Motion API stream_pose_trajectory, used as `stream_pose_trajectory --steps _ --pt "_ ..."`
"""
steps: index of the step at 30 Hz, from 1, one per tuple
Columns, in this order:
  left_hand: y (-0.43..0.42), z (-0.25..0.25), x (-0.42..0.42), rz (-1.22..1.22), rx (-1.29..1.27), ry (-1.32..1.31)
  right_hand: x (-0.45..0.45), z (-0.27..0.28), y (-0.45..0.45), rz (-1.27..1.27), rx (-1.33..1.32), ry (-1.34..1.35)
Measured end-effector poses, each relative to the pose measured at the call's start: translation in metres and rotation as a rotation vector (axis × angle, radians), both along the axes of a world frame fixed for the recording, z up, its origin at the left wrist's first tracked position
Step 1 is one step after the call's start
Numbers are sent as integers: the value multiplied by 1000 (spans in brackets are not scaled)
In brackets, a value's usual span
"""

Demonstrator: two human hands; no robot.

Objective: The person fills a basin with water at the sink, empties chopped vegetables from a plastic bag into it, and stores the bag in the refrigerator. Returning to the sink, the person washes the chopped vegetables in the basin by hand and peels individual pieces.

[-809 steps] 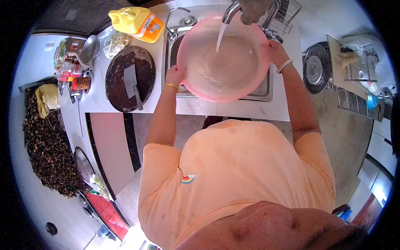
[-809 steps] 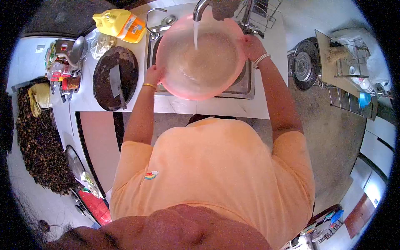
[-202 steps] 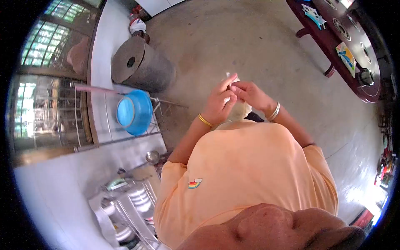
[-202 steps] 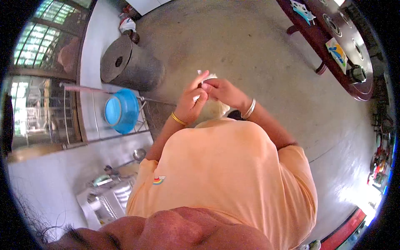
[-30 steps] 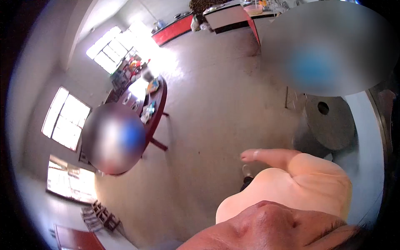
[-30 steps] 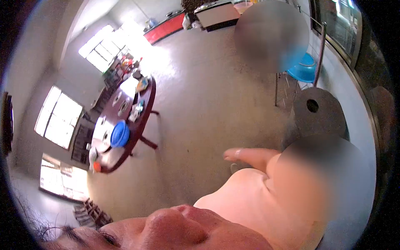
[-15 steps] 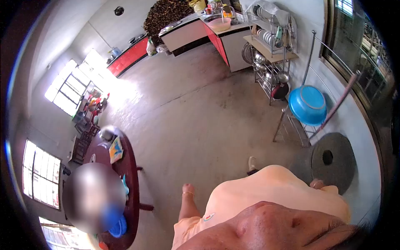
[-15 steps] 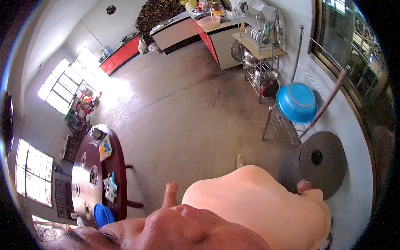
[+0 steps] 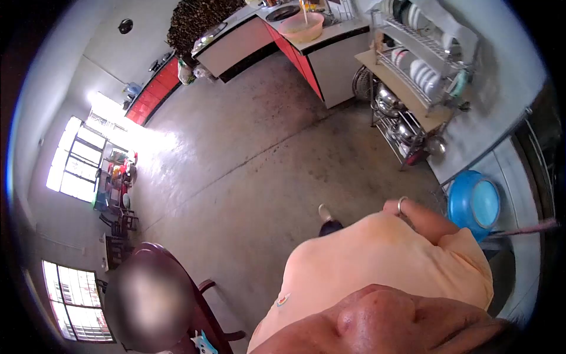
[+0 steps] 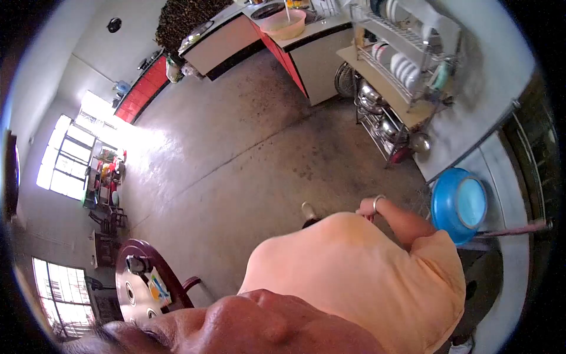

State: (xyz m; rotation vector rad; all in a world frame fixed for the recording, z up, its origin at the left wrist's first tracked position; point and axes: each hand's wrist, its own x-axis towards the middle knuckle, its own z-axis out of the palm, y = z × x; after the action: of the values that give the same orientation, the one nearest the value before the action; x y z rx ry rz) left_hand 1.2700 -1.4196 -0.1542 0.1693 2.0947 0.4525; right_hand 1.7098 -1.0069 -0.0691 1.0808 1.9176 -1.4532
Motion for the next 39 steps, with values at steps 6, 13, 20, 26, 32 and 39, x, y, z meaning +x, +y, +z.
stream_pose_trajectory --steps 6,13,20,26,32,39 --pt "196 -11 -150 -290 -169 53 -108 -46 159 -260 482 9" --pt "593 0 -336 54 574 -248 -194 -24 364 -747 202 272" --pt "855 40 -401 62 513 9 -286 34 753 -1258 322 724" --pt "969 52 -481 -42 253 41 -350 129 1098 -1563 310 1159" --pt "1077 45 -589 -105 115 61 -365 89 1293 -1567 648 338" --pt "1283 37 -792 -451 -22 179 -416 109 1251 -1858 495 653"
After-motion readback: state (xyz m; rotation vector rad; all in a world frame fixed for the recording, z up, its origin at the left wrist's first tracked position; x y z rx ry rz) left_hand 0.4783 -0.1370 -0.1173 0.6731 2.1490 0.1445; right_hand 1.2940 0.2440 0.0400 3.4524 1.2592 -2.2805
